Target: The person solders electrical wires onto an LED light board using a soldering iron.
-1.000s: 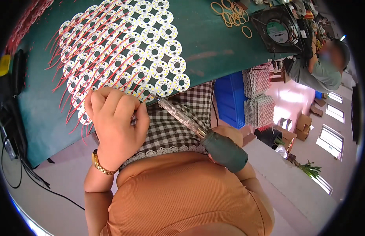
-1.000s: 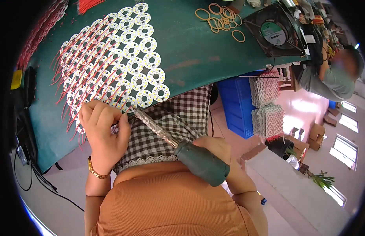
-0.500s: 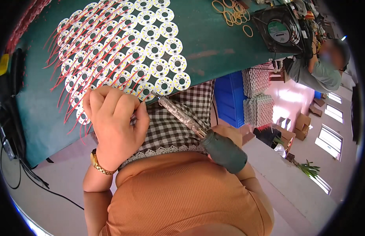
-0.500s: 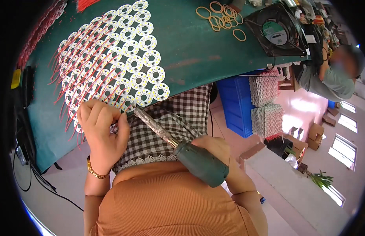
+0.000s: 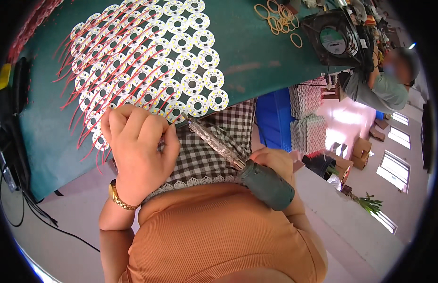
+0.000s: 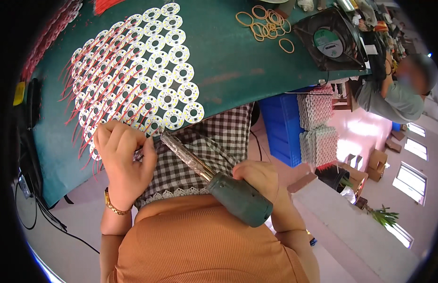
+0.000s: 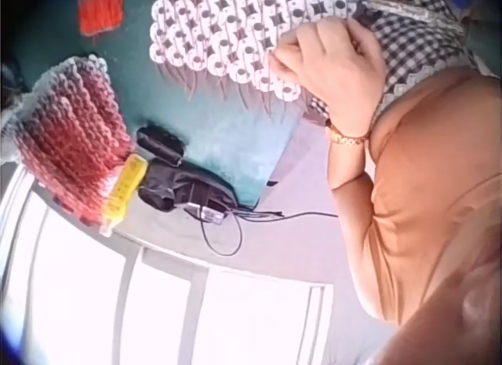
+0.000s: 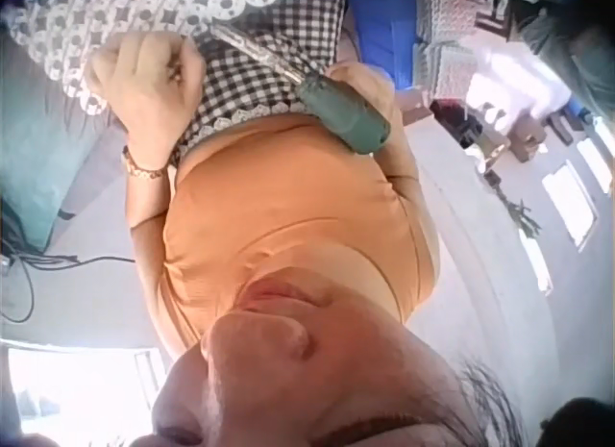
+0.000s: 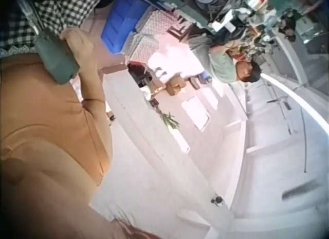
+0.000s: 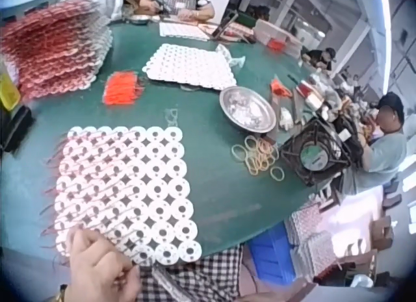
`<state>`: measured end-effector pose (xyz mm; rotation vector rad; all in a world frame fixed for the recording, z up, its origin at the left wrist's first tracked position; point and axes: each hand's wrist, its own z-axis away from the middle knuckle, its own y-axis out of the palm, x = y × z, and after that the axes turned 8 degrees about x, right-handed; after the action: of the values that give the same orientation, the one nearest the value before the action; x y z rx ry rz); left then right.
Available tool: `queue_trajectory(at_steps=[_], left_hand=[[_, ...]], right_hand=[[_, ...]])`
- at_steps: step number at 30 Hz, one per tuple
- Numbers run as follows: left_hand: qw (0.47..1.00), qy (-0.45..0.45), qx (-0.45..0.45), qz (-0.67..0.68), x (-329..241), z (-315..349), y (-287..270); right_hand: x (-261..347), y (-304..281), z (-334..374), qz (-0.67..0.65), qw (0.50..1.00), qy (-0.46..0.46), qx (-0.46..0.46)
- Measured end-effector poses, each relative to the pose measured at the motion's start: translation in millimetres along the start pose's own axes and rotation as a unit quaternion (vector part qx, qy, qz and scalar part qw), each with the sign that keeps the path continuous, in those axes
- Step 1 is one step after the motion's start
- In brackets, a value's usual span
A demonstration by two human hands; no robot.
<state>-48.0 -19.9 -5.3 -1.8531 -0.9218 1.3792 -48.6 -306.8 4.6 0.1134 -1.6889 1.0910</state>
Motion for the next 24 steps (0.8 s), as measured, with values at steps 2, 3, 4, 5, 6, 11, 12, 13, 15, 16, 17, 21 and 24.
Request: queue_trajectory(at_steps=[2, 3, 4, 5, 6, 11, 12, 13, 15, 16, 17, 21, 24], left_hand=[[1.000, -0.002, 0.001, -0.002, 0.9, 1.3, 1.4], [1.000, 0.000, -0.002, -0.001, 0.0, 1.3, 0.6], [1.000, 0.001, 0.000, 0.001, -0.7, 1.4, -0.1], [1.000, 0.002, 0.001, 0.001, -0.9, 1.4, -1.4], [1.000, 0.003, -0.002, 0.001, -1.3, 1.8, -1.7], [1.000, 0.002, 0.012, 0.007, -1.2, 0.7, -4.8], [1.000, 0.006, 0.006, 0.008, -0.6, 0.4, -9.0], [1.000, 0.006, 0.020, 0.022, 1.3, 1.0, -14.1], [0.999, 0.014, 0.031, 0.039, 8.6, -0.9, -25.9], [0.998, -0.004, 0.020, 0.052, 14.6, -3.4, -35.8], [0.998, -0.022, 0.009, 0.065, 18.2, -5.5, -46.4], [0.998, 0.052, -0.021, -0.023, 27.1, -47.6, -94.7], [0.992, 0.101, 0.010, -0.073, 30.1, -77.6, -114.5]], right_hand=[[-5.3, 4.6, 7.5, 0.034, 0.999, 0.011, 0.007], [-7.0, 7.1, 15.2, 0.069, 0.997, 0.024, 0.010], [-11.4, 13.4, 28.0, 0.072, 0.997, 0.023, 0.009], [-10.9, 20.4, 31.7, 0.085, 0.994, 0.072, 0.001], [-9.3, 22.7, 32.1, 0.097, 0.988, 0.122, -0.006], [26.3, -9.1, 3.5, 0.085, 0.980, 0.155, -0.092], [26.9, -22.9, 2.6, 0.087, 0.955, 0.275, -0.065], [27.6, -36.5, 4.1, 0.086, 0.916, 0.390, -0.038], [28.3, -60.3, 18.6, 0.267, 0.883, 0.368, -0.119], [31.4, -78.4, 20.9, 0.279, 0.877, 0.355, -0.166], [33.3, -99.8, 23.8, 0.290, 0.869, 0.340, -0.212], [62.2, -223.0, 80.0, 0.520, 0.845, 0.007, -0.121], [96.8, -324.2, 139.7, 0.425, 0.885, 0.116, -0.149]])
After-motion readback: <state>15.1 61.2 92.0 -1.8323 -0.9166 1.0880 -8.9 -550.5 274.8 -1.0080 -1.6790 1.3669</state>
